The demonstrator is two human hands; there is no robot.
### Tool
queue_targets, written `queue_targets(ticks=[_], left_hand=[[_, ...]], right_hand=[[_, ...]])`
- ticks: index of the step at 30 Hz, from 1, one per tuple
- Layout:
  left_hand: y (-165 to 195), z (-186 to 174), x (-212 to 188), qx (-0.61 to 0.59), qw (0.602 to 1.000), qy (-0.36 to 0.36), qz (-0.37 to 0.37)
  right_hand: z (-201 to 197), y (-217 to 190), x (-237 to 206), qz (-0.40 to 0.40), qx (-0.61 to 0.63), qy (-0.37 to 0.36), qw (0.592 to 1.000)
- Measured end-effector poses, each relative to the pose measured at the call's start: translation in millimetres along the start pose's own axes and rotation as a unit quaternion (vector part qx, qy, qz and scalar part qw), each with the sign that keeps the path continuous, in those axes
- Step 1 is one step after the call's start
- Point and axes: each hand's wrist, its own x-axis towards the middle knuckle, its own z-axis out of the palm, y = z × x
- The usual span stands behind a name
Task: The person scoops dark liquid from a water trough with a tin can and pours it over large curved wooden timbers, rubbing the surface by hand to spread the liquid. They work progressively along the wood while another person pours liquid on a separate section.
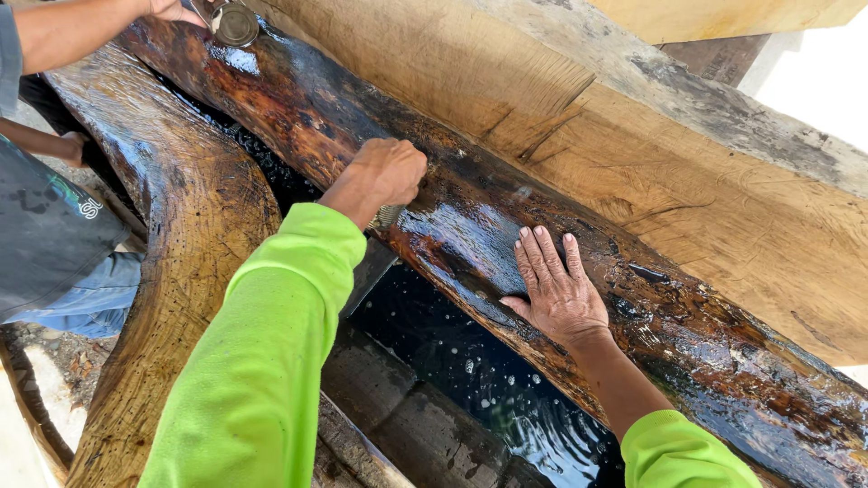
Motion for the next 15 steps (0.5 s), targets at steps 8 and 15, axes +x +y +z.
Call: queue_targets(ticks=[8,15], left_hand=[[40.9,-13.2,-4.3,-0.039,0.996,0.004,0.083],[64.7,-24.3,-4.4,-0.021,0.994,-0.008,0.110]], right_hand=[[-0.3,-0.1,1.2,-0.002,-0.008,-0.001,1.000],[-2.5,-0.2,1.9,-0.005,-0.004,-0.003,1.000]])
